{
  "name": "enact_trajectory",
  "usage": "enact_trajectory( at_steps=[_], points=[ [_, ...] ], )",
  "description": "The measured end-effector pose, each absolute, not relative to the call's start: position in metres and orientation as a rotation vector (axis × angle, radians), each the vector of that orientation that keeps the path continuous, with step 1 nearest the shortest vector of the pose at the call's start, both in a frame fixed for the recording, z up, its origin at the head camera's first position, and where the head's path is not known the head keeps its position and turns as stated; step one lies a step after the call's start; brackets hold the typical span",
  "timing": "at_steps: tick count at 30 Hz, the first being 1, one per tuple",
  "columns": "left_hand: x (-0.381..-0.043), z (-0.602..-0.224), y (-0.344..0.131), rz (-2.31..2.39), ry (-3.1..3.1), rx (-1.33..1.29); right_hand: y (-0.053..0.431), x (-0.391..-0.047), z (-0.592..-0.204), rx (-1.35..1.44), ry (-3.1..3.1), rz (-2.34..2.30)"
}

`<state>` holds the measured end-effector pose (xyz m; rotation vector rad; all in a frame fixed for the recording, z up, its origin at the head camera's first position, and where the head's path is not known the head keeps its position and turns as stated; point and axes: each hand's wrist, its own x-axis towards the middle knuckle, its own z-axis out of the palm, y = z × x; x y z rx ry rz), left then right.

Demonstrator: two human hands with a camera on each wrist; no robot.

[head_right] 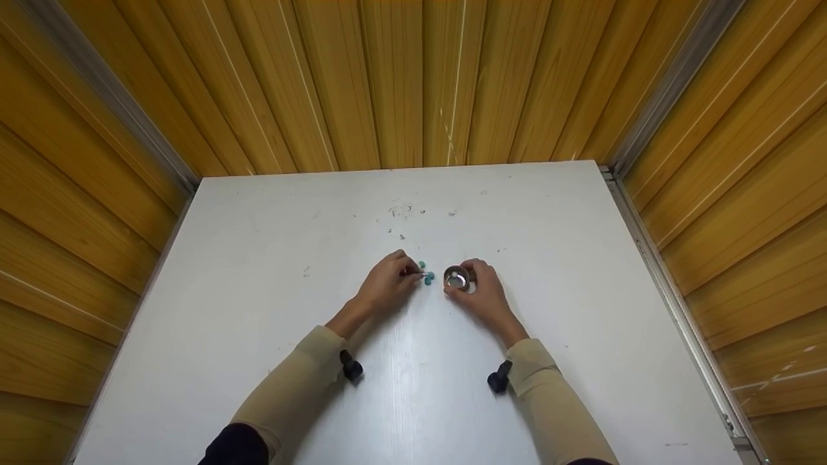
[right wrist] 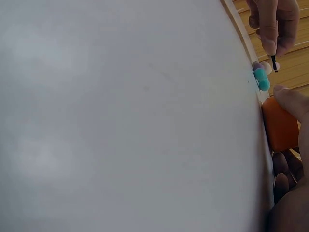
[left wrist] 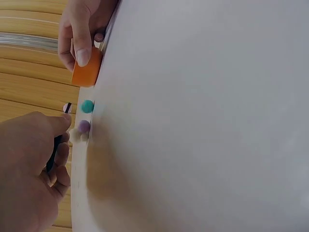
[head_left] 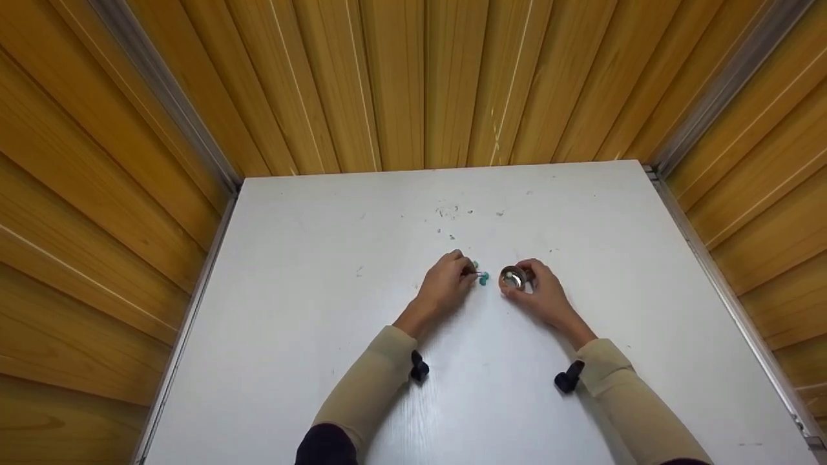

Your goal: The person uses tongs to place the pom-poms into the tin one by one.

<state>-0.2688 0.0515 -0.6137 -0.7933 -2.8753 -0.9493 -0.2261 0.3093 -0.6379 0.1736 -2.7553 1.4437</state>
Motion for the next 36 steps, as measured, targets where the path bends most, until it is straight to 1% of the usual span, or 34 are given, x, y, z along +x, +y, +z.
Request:
enact_trajectory(
  at_steps=[9,18,27,36],
  points=[
    [-0.268,-0.606,0.082,-0.831,-2.83,-0.894,0.308,-0.229,-0.639,0.17,-2.727,1.447],
    [-0.264,-0.606,0.099,-0.807,-2.851,-0.902,0.309,-0.228,-0.639,0.155,-2.747,1.447],
    [-0.264,-0.604,0.096,-0.813,-2.844,-0.896,0.309,-0.229,-0.638,0.157,-2.74,1.449],
    [-0.265,-0.606,0.074,-0.821,-2.809,-0.907,0.308,-0.228,-0.639,0.187,-2.733,1.413]
  ],
)
